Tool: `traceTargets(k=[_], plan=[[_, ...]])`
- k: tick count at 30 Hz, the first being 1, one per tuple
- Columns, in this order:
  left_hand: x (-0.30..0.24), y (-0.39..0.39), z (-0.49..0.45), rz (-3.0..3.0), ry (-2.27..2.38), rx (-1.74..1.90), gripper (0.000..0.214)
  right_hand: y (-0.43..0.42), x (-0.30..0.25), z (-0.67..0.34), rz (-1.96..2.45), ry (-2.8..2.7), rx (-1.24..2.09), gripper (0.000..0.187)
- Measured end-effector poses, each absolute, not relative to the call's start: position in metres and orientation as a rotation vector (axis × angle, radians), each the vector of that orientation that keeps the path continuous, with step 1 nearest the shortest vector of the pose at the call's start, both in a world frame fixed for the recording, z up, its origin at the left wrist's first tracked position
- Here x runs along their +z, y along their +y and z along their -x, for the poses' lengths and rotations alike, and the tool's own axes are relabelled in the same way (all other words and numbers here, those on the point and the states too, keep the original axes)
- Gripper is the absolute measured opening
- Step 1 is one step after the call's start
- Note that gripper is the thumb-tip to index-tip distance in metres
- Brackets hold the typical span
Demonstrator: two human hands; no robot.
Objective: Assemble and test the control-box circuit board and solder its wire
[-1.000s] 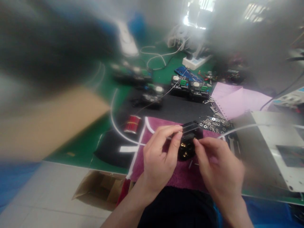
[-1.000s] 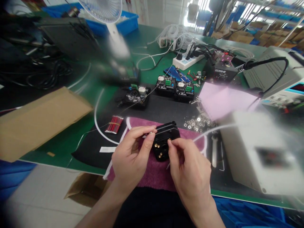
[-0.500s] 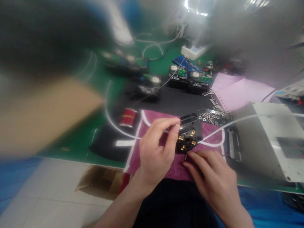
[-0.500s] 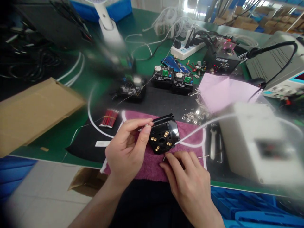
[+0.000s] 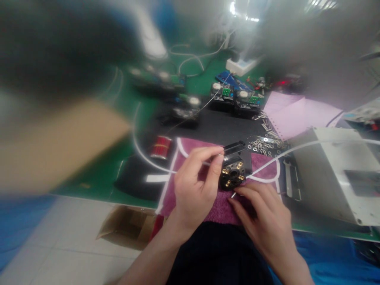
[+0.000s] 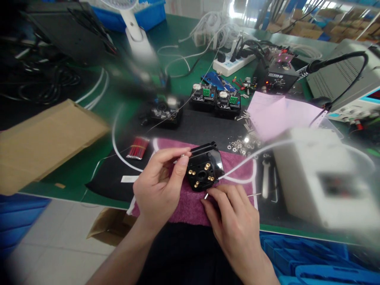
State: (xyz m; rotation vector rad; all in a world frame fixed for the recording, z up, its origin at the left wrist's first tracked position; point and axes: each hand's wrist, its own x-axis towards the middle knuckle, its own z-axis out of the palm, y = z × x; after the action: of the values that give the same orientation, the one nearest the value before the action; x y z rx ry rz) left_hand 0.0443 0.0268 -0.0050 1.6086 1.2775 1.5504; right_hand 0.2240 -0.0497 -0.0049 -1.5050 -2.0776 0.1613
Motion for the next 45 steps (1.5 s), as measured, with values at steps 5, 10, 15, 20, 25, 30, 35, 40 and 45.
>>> traceTargets(k=[5,10,15,20,25,30,35,40,45], plan=[[-0.005,0.027,-0.044,-1.611,1.262,1.552,0.022,-0.051,-0.003,-0.223,1.466,-1.942,0.329,0.011],[-0.003,0.027,-0.045,-1.606,1.265,1.569,0.023,-0.054,0.006,-0.221,1.518,-1.727,0.468,0.012],[-0.004,0.027,-0.045,-1.609,1.272,1.555,0.024,-0.053,0.014,-0.22,1.468,-1.603,0.536,0.016],[-0.004,0.027,-0.044,-1.62,1.258,1.553,0.024,-0.042,0.021,-0.219,1.357,-1.56,0.453,0.025],[-0.003,0.027,-0.043,-1.647,1.275,1.56,0.024,-0.029,0.025,-0.217,1.309,-1.615,0.312,0.032],[-0.002,0.027,-0.043,-1.653,1.282,1.555,0.024,-0.017,0.026,-0.213,1.305,-1.676,0.207,0.034],[-0.001,0.027,-0.043,-1.678,1.299,1.547,0.022,-0.01,0.027,-0.211,1.31,-1.729,0.109,0.032],[-0.001,0.027,-0.042,-1.691,1.291,1.557,0.022,-0.011,0.027,-0.213,1.349,-1.731,0.102,0.03],[0.0,0.027,-0.043,-1.687,1.315,1.548,0.018,-0.012,0.029,-0.213,1.39,-1.786,0.061,0.026]])
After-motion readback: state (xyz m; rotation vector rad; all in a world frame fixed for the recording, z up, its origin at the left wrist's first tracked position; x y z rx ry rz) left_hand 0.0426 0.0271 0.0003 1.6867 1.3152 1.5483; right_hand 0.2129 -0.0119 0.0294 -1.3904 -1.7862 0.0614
